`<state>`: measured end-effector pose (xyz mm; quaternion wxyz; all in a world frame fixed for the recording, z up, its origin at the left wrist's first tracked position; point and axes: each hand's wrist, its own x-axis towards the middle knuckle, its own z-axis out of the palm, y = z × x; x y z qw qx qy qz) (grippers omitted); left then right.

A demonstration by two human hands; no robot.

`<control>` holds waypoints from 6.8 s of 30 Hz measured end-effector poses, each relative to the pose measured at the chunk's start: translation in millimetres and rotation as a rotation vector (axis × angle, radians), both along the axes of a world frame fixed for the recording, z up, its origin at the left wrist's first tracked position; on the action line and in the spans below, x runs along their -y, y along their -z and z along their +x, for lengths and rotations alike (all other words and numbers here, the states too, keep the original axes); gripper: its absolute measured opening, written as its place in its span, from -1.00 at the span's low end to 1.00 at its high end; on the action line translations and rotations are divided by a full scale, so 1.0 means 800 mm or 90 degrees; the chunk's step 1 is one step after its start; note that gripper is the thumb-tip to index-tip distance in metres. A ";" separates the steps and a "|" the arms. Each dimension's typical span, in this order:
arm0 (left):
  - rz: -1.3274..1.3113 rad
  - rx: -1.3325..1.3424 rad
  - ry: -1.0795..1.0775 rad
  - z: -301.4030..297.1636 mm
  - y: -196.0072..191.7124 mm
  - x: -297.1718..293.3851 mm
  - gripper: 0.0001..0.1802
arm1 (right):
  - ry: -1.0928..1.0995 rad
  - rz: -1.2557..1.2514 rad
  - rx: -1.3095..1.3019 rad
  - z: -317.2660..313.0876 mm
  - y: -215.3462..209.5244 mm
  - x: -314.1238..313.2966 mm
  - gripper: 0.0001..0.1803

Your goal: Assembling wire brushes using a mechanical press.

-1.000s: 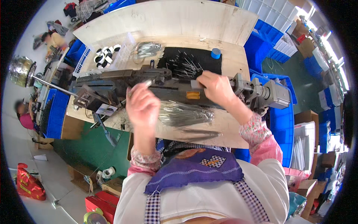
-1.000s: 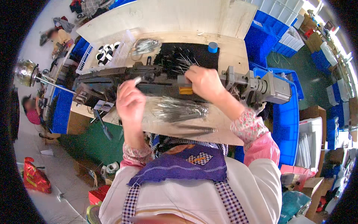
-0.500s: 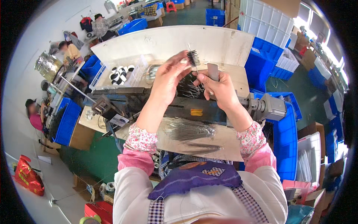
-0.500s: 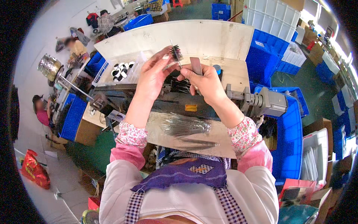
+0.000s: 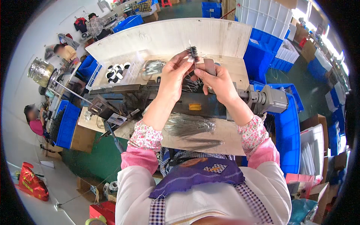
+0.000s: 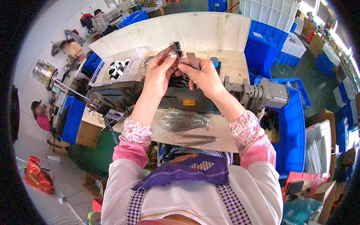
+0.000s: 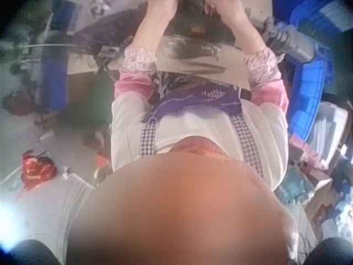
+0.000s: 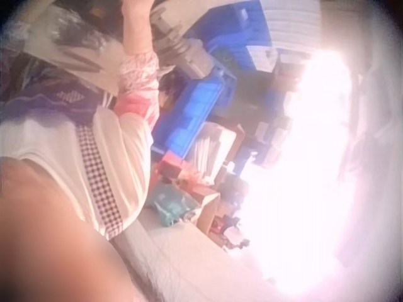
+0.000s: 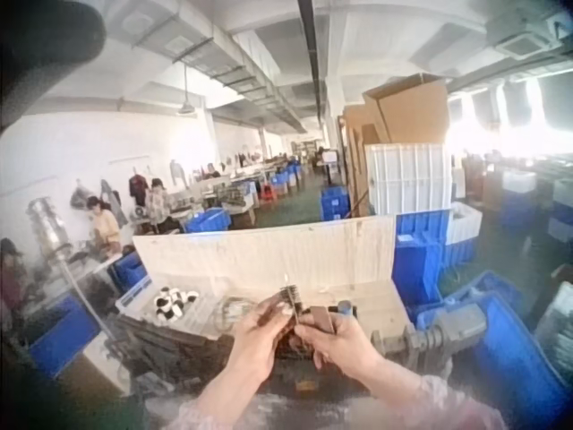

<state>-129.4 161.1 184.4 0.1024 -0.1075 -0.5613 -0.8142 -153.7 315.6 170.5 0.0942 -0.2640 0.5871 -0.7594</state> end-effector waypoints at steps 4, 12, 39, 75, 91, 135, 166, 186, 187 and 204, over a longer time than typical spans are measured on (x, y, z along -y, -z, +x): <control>0.033 0.022 -0.057 0.014 0.025 0.005 -0.52 | 0.010 0.022 -0.017 -0.005 0.005 0.002 -0.71; -0.044 0.132 -0.035 0.109 0.121 0.029 -0.64 | 0.098 0.377 -0.127 -0.061 0.007 0.009 -0.69; -0.411 0.045 -0.025 0.120 0.164 0.025 -0.72 | 0.082 0.610 -0.274 0.084 0.145 -0.069 -0.87; -0.784 -0.488 -0.671 0.056 0.131 0.069 -0.93 | 0.000 0.378 -0.491 -0.059 0.074 0.048 -0.81; 0.797 0.307 0.289 0.091 0.093 0.109 -0.50 | -0.050 0.442 -0.403 -0.069 0.097 0.079 -0.80; 0.275 0.397 0.032 0.020 0.146 -0.025 -0.73 | 0.120 0.603 -0.211 0.033 -0.002 -0.086 -0.87; 0.668 0.307 0.066 0.030 0.118 -0.016 -0.06 | -0.119 0.706 -0.493 -0.114 0.025 0.028 -0.64; 0.547 0.229 0.028 0.053 0.132 -0.002 -0.32 | 0.050 0.560 -0.565 -0.049 0.045 0.049 -0.87; 0.544 0.230 0.030 0.052 0.128 0.000 -0.32 | 0.053 0.557 -0.563 -0.048 0.045 0.047 -0.87; 0.597 0.225 0.103 0.052 0.130 0.006 -0.25 | 0.127 0.522 -0.666 -0.032 0.040 0.042 -0.81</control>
